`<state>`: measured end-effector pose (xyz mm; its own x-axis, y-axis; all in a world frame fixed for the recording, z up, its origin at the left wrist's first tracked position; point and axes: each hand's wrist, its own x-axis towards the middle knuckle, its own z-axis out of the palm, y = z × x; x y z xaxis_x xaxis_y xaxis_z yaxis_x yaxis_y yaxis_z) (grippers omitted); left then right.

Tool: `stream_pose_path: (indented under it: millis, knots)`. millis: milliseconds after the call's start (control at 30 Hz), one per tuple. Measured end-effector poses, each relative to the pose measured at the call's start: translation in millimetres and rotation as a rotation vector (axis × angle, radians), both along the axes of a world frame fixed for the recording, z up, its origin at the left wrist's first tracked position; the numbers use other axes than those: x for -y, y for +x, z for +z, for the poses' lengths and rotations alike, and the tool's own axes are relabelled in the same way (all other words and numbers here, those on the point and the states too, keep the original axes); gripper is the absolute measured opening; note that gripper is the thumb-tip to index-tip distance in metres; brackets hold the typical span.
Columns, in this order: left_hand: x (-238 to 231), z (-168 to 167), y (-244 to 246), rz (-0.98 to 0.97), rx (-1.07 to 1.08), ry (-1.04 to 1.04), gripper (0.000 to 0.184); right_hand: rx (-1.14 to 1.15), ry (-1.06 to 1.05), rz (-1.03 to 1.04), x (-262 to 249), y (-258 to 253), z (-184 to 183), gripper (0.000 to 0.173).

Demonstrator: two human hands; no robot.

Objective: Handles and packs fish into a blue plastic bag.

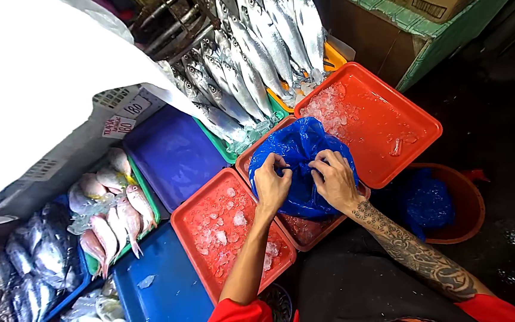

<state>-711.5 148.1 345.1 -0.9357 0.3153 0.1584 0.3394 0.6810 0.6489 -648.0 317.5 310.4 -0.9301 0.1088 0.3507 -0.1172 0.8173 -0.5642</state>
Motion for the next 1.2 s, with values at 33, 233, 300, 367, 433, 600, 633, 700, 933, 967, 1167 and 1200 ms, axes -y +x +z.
stream_pose_path:
  millis: [33, 233, 300, 367, 433, 600, 633, 700, 933, 967, 1167, 1200]
  knots:
    - [0, -4, 1, -0.030, 0.018, 0.027, 0.013, -0.024, -0.010, 0.057, 2, -1, 0, 0.020]
    - [23, -21, -3, -0.101, 0.067, -0.034, 0.017, 0.271, 0.023, 0.313, 6, 9, -1, 0.023]
    - [34, -18, -2, -0.042, 0.037, -0.095, 0.017, 0.430, 0.008, 0.400, -3, 19, 9, 0.026]
    - [42, -11, 2, -0.008, 0.016, -0.100, 0.015, 0.576, 0.026, 0.471, -10, 28, 21, 0.034]
    - [40, 0, 6, -0.012, -0.005, -0.066, 0.015, 0.503, 0.052, 0.397, -10, 35, 27, 0.031]
    - [15, 22, -6, -0.120, 0.020, -0.161, 0.021, -0.052, 0.054, 0.139, 8, 12, 15, 0.020]
    - [12, 23, -10, -0.148, 0.080, -0.217, 0.021, -0.047, 0.048, 0.181, 11, 5, 11, 0.024]
    - [8, 19, -15, -0.170, 0.159, -0.298, 0.014, 0.054, 0.041, 0.272, 12, -5, 0, 0.037]
    - [13, 4, -16, -0.048, 0.180, -0.091, 0.009, 0.101, 0.000, 0.258, -2, -3, -17, 0.037]
    - [11, -2, -21, -0.016, 0.182, -0.064, 0.009, 0.121, 0.008, 0.260, -3, -4, -17, 0.037]
    - [20, -21, -23, -0.047, 0.141, 0.038, 0.020, 0.255, -0.079, 0.165, 21, -14, -8, 0.038]
    - [17, -20, -22, -0.050, 0.115, 0.058, 0.022, 0.232, -0.104, 0.137, 21, -15, -8, 0.035]
